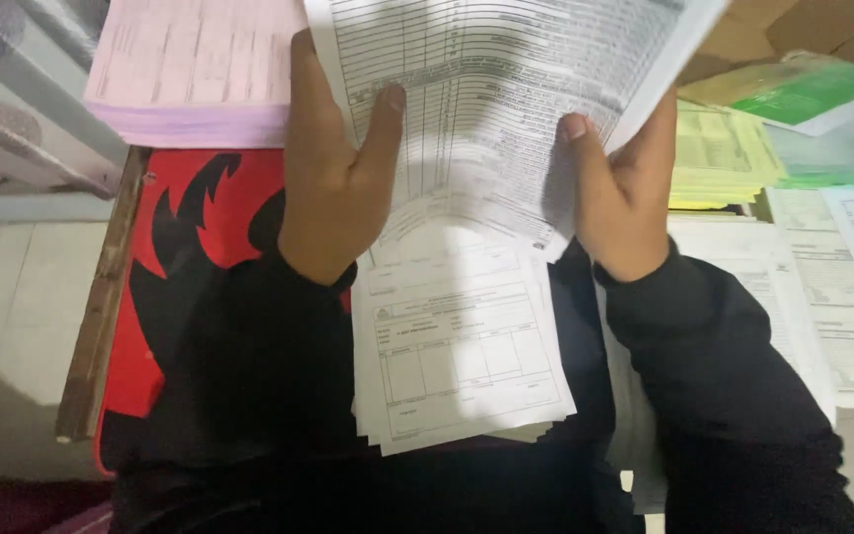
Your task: The person is sorting through multiple stacks of printed documents, flipping through the pages and organizing them into a cardboard box and different piles on a desk.
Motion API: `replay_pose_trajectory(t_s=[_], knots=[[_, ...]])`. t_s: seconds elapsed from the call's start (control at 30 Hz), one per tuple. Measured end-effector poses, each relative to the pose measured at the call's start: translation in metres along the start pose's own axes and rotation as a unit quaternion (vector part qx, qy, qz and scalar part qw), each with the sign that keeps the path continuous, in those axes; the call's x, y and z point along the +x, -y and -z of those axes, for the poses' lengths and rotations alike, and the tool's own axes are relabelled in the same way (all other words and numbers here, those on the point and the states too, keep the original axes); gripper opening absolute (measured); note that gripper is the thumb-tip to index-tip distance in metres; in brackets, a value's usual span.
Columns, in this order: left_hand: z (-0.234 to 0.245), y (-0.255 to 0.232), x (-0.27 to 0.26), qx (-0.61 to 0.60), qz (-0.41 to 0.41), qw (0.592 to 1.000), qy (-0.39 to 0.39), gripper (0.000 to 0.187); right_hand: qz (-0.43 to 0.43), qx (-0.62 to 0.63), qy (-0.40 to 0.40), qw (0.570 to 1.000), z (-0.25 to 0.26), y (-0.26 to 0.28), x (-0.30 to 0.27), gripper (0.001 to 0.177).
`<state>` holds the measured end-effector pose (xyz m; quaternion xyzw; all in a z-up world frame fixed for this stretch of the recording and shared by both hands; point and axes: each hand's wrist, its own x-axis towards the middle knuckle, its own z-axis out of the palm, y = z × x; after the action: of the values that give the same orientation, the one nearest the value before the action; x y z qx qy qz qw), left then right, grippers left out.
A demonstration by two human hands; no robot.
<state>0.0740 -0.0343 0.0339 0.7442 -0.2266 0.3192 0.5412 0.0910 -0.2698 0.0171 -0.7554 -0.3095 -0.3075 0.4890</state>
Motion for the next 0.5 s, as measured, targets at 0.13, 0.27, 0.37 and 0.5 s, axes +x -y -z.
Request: replay_pose_trajectory(t_s=[0.13,0.27,0.37,0.5], knots=[[0.003,0.006,-0.002,-0.009,0.0,1.0,-0.009,0.034,0.01,-0.013,-0.028,0.999,-0.005,-0.015,-0.014,0.046],[0.007,0.015,0.004,-0.011,0.017,1.0,0.004,0.036,0.009,0.029,-0.043,0.999,-0.005,-0.022,-0.009,0.044],[0.004,0.026,0.004,-0.014,0.006,1.0,0.012,0.027,0.006,0.058,-0.038,0.998,-0.007,-0.024,-0.008,0.037],[-0.002,0.01,-0.002,0.007,0.013,1.0,-0.018,0.028,0.032,0.04,-0.059,0.997,-0.005,-0.016,-0.009,0.039]])
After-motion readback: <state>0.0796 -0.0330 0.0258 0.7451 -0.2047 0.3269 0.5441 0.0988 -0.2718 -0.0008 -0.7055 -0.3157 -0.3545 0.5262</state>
